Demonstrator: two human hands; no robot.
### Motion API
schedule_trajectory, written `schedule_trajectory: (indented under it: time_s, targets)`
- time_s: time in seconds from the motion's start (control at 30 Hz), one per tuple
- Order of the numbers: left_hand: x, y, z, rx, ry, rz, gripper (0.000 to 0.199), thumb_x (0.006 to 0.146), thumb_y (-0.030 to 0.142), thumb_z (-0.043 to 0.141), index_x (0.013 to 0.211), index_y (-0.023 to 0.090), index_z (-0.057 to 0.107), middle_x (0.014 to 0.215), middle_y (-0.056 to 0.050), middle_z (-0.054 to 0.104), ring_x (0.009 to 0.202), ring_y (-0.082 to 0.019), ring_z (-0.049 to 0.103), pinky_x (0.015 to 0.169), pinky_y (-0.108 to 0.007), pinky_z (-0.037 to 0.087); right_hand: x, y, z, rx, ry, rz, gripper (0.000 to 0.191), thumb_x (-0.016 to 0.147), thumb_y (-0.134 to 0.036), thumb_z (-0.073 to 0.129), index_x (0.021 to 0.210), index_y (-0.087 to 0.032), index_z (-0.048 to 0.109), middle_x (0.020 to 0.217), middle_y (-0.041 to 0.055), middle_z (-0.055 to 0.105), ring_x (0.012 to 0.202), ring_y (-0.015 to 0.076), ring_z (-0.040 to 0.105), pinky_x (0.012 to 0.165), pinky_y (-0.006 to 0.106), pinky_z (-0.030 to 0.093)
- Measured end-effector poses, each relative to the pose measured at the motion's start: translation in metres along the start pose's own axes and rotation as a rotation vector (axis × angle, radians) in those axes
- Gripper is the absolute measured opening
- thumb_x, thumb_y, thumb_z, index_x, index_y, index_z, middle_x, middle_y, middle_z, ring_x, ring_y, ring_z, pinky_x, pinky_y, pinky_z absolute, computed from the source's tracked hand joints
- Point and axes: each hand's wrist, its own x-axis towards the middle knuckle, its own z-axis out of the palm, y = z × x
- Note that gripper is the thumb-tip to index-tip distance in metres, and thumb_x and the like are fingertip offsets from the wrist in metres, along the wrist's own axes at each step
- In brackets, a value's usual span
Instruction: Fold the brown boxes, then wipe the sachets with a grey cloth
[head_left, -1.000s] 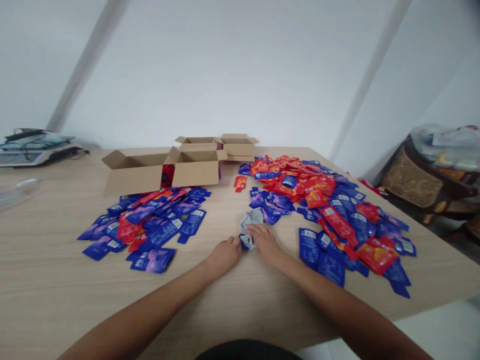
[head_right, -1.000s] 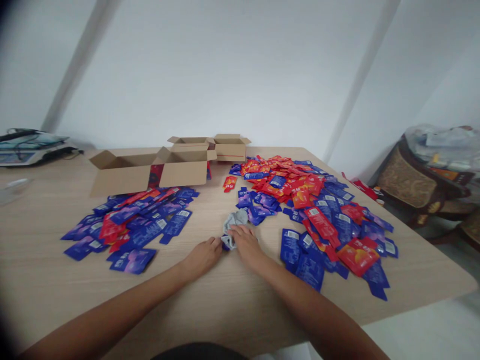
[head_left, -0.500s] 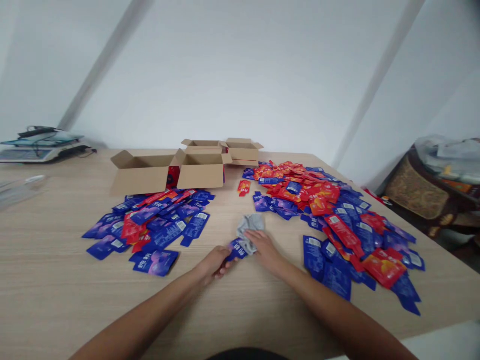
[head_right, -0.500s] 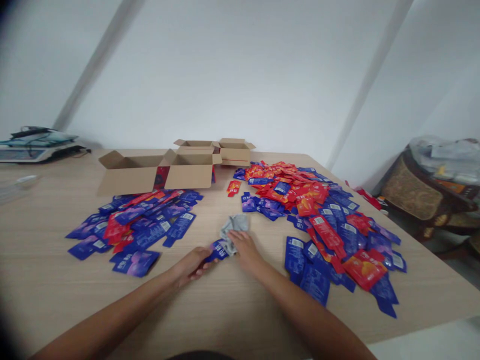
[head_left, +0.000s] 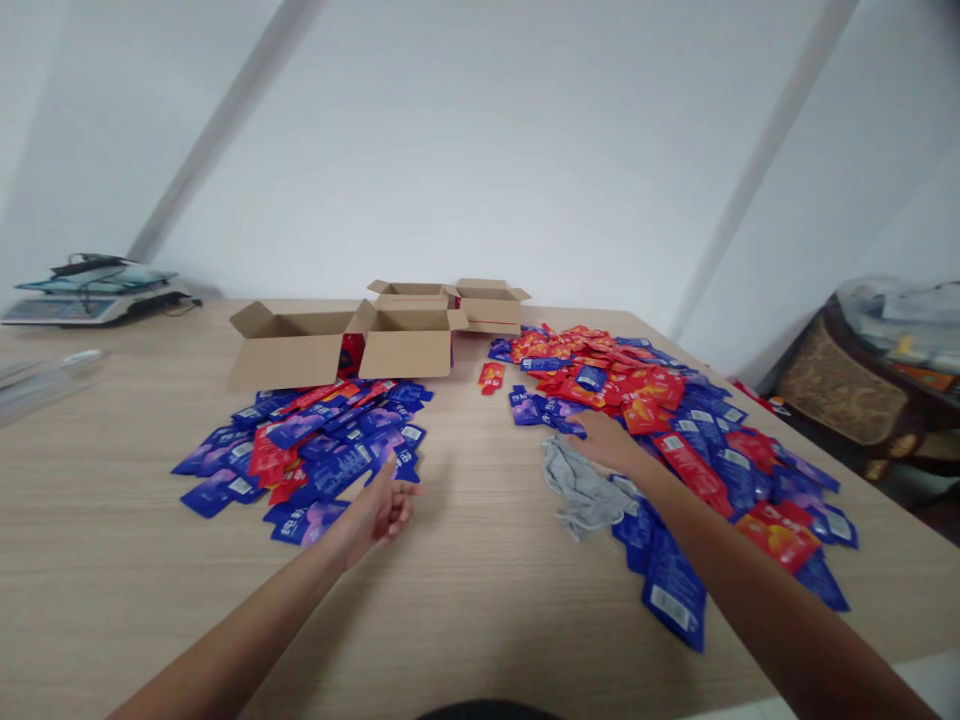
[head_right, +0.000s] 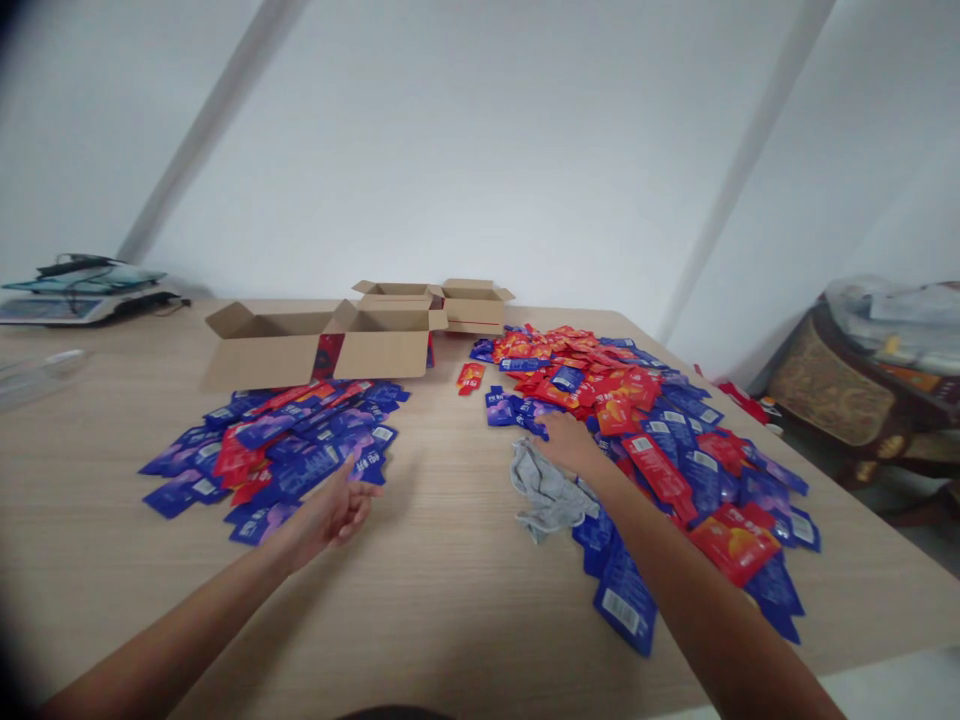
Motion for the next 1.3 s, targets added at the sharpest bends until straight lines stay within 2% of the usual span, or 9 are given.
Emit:
schedule_trajectory:
  time_s: [0.27,0.53,0.67,0.73,0.83,0.97,1.1,1.2,1.3]
  targets:
    - [0.018,-0.002,0.040,0.096,-0.069,0.059,0.055,0.079,0.066,0.045,0.093,0.014,0.055,0.049,0.004,0.052,0.033,-0.008,0.040,0.033,-0.017,0.025,0.021,-0.003,0.017,-0.271,0.271,0.054,0.033,0.093,-0.029,0.039,0.117,-0.023,0.061,0.122,0.0085,0.059,0.106,0.0261,0.048,0.089,0.040,0.035]
    - [0.037,-0.001,0.094,-0.080,-0.300,-0.065,0.057,0.081,0.065,0.042,0.079,0.011,0.059,0.061,-0.006,0.064,0.040,-0.009,0.051,0.034,-0.018,0.029,-0.039,-0.124,0.027,-0.228,0.192,-0.480,0.041,0.094,-0.034,0.037,0.135,-0.029,0.043,0.141,0.0053,0.043,0.130,0.0259,0.031,0.107,0.052,0.014]
    - [0.043,-0.018,0.082,0.041,-0.124,-0.046,0.033,0.077,0.045,0.059,0.074,0.012,0.058,0.050,0.000,0.058,0.032,-0.006,0.042,0.032,-0.017,0.022,-0.056,-0.092,0.048,-0.233,0.066,-0.179,0.059,0.086,-0.047,0.048,0.140,-0.025,0.036,0.147,0.0128,0.032,0.132,0.0381,0.025,0.099,0.063,0.022]
    - [0.043,-0.024,0.073,0.110,-0.061,-0.052,0.029,0.077,0.042,0.059,0.072,0.014,0.057,0.046,0.002,0.056,0.030,-0.005,0.039,0.032,-0.017,0.020,-0.051,-0.060,0.051,-0.232,0.033,-0.024,0.052,0.086,-0.030,0.051,0.136,-0.025,0.042,0.142,0.0150,0.039,0.127,0.0375,0.033,0.096,0.060,0.030]
    - [0.043,-0.028,0.070,0.201,-0.095,-0.043,0.028,0.076,0.039,0.056,0.063,0.014,0.054,0.043,0.002,0.053,0.030,-0.005,0.038,0.032,-0.017,0.020,-0.040,-0.044,0.052,-0.084,0.087,-0.039,0.046,0.083,-0.005,0.039,0.124,-0.017,0.055,0.122,0.0159,0.054,0.114,0.0263,0.047,0.097,0.044,0.038]
    - [0.046,-0.032,0.085,0.243,-0.185,-0.039,0.023,0.072,0.033,0.055,0.060,0.014,0.054,0.045,0.001,0.053,0.032,-0.006,0.041,0.033,-0.017,0.024,-0.039,-0.097,0.068,0.180,0.226,-0.301,0.051,0.082,-0.004,0.037,0.131,-0.017,0.048,0.122,0.0118,0.052,0.113,0.0218,0.044,0.099,0.039,0.037]
    - [0.049,-0.036,0.091,0.262,-0.190,-0.016,0.026,0.073,0.037,0.054,0.059,0.015,0.050,0.045,0.002,0.050,0.031,-0.005,0.036,0.033,-0.017,0.019,-0.042,-0.138,0.098,0.109,0.128,-0.429,0.058,0.078,-0.008,0.048,0.135,-0.020,0.043,0.134,0.0101,0.046,0.120,0.0246,0.038,0.101,0.041,0.034]
    - [0.041,-0.029,0.082,0.402,-0.118,0.078,0.026,0.080,0.040,0.048,0.069,0.017,0.050,0.047,0.003,0.050,0.031,-0.007,0.035,0.035,-0.018,0.022,-0.025,-0.107,0.098,0.063,0.134,-0.315,0.059,0.075,-0.003,0.046,0.133,-0.017,0.047,0.136,0.0109,0.046,0.121,0.0234,0.038,0.103,0.040,0.032]
    - [0.023,-0.018,0.069,0.827,0.063,0.402,0.016,0.086,0.033,0.047,0.083,0.018,0.052,0.057,-0.001,0.056,0.046,-0.014,0.053,0.048,-0.023,0.037,0.002,-0.057,0.075,0.137,0.155,-0.090,0.053,0.073,0.002,0.042,0.121,-0.013,0.058,0.128,0.0122,0.053,0.119,0.0218,0.044,0.103,0.037,0.032]
